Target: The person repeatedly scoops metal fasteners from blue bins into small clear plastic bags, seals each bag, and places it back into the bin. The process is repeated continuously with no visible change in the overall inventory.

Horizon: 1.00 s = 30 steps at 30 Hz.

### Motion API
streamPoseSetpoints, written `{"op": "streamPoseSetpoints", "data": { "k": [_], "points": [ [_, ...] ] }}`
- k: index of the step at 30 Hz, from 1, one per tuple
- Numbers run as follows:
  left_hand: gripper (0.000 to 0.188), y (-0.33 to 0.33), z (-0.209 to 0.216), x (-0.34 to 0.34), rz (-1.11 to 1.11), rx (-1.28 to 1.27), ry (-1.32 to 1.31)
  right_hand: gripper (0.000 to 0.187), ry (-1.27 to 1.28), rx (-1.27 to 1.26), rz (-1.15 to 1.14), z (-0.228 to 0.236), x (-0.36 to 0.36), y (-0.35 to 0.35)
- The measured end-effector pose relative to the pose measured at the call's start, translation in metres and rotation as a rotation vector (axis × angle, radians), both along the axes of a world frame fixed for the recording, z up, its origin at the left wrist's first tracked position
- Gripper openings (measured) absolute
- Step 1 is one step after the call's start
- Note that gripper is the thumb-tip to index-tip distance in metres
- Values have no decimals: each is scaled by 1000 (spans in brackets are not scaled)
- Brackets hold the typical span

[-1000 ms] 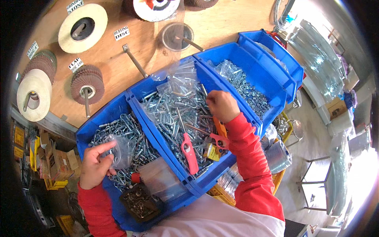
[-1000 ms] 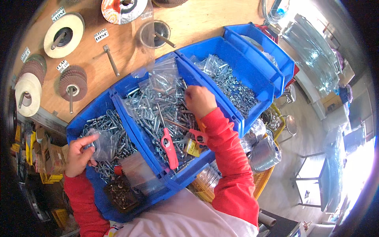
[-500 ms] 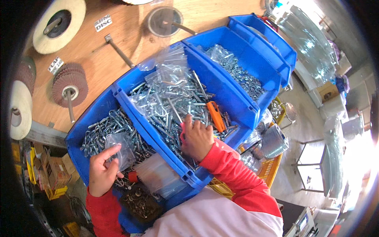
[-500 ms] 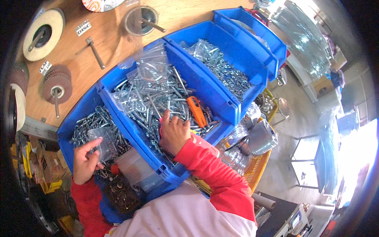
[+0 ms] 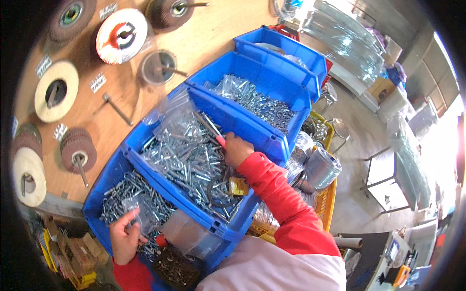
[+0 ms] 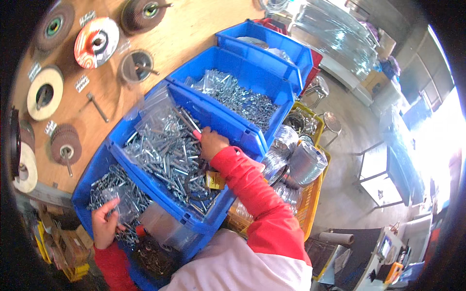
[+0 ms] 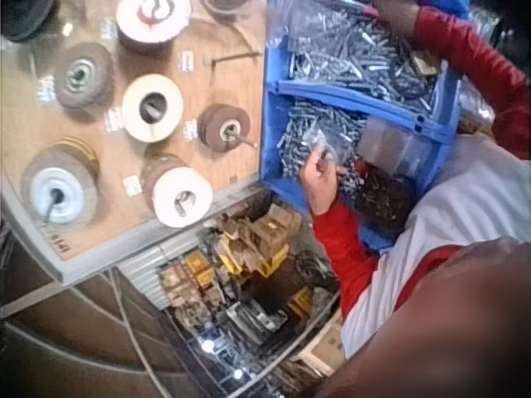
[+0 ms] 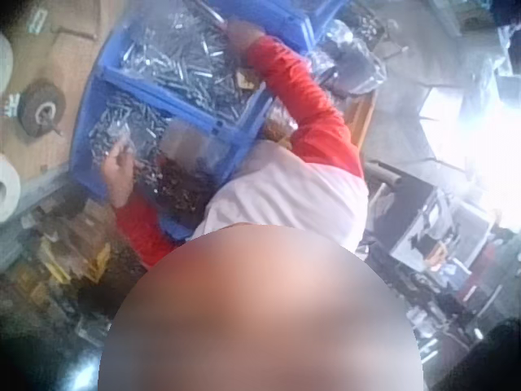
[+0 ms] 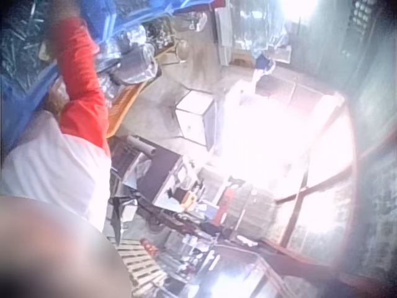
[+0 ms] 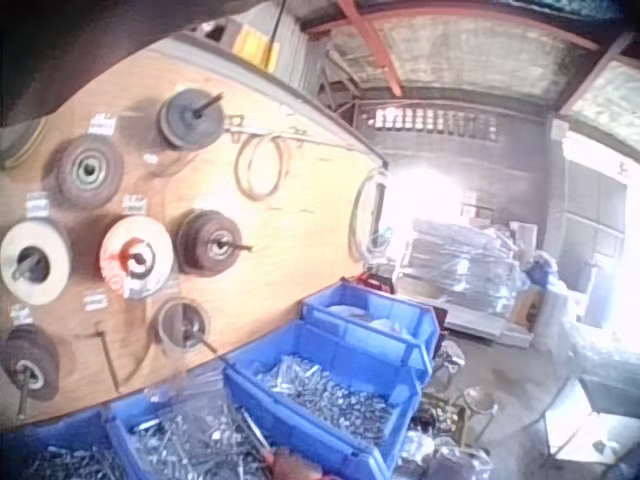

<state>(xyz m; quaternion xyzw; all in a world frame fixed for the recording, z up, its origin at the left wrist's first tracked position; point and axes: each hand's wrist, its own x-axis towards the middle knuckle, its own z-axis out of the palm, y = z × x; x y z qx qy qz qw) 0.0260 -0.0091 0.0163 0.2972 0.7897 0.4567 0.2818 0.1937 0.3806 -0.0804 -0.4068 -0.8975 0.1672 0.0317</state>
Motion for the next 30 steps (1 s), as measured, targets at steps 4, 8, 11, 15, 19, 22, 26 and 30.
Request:
{"op": "streamPoseSetpoints", "data": {
  "k": [4,8,11,15,19,22,26,30],
  "points": [
    [38,-8,-11,-7,35,20,14,43,161,-4,-73,1,10,-10],
    [42,-12,-22,-27,-50,-5,64,36,348,133,-106,31,28,-27],
    [44,-16,-28,-37,-81,-12,92,39,700,204,-123,57,68,-36],
    [43,-24,-29,-34,-64,-16,54,29,1150,13,-238,84,175,-30],
    [40,-20,-24,-28,-66,-44,109,24,1080,-126,-486,61,255,-16],
    [39,-17,-20,-23,-19,-63,72,26,988,-301,-724,-7,279,-22],
    [40,-15,-19,-20,-30,-77,80,37,866,-326,-815,-106,306,-34],
    [40,-12,-18,-21,-57,-72,93,50,530,-386,-895,-174,306,-33]
  ]
}}
